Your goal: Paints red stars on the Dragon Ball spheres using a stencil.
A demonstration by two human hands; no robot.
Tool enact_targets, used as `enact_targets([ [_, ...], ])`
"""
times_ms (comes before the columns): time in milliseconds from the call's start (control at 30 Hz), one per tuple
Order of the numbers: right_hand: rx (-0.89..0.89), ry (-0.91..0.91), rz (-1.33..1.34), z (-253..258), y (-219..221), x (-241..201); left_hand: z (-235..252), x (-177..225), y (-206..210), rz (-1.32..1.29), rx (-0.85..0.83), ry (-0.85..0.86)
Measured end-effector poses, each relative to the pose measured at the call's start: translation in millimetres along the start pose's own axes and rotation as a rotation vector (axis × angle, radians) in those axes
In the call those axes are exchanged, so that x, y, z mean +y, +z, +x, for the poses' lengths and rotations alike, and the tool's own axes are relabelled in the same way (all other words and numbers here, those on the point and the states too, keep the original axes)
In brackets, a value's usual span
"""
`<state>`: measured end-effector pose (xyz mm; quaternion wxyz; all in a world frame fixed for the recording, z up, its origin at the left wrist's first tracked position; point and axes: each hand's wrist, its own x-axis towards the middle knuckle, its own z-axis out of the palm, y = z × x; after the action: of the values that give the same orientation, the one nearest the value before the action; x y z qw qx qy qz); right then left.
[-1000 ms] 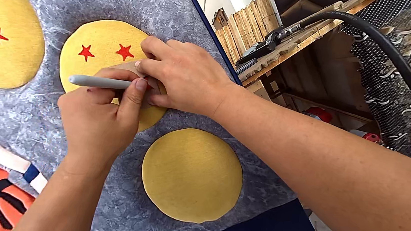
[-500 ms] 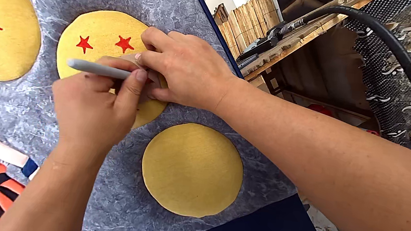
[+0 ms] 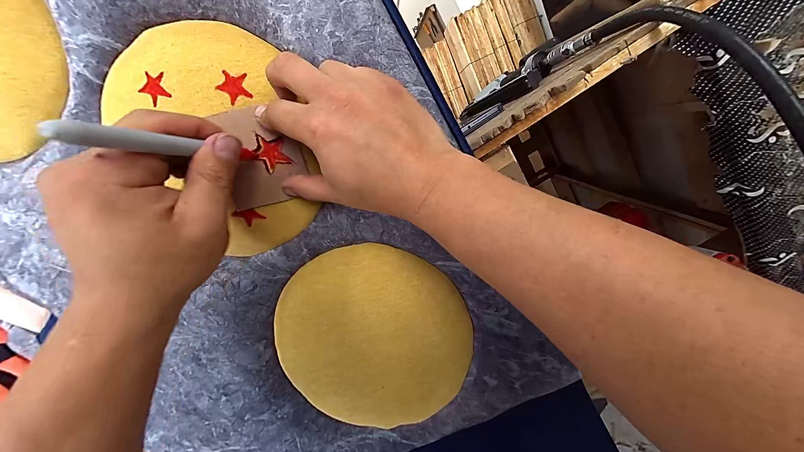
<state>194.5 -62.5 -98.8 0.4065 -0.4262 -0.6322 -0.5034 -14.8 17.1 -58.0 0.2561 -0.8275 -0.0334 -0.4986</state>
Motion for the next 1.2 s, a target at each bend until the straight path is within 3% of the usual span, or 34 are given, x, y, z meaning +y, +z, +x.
enact_targets([
  [100,0.0,0.008,0.008,-0.2,0.5,-1.7,5.4,14.3,17.2,-0.048,0.061,0.096],
  [267,0.0,0.002,-0.012,0.4,0.7,-0.9,-1.9,-0.9,-1.9,-0.059,-0.011,-0.01],
  [433,0.002,0.004,-0.01,0.7,1.9,-2.1,8.0,8.1,11.2,-0.122,0.018,0.069],
  [567,0.012,-0.001,-0.012,0.2,1.9,-1.0,0.9,-1.5,-4.1,-0.084,-0.088,0.033],
  [733,-0.002,0.006,-0.012,0.6,1.9,-1.6,0.5,7.9,7.7,-0.119,0.039,0.02],
  [867,0.015,0.004,-0.021,0.3,1.8,-0.4,-2.4,13.3,11.3,-0.101,0.003,0.056],
  [1000,0.0,0.003,-0.025,0.3,2.1,-1.1,1.4,8.9,10.1,-0.097,0.075,0.061],
  [1200,0.001,0.001,-0.021,0.0,1.5,-1.2,-1.2,9.3,0.0,-0.078,-0.023,0.017],
])
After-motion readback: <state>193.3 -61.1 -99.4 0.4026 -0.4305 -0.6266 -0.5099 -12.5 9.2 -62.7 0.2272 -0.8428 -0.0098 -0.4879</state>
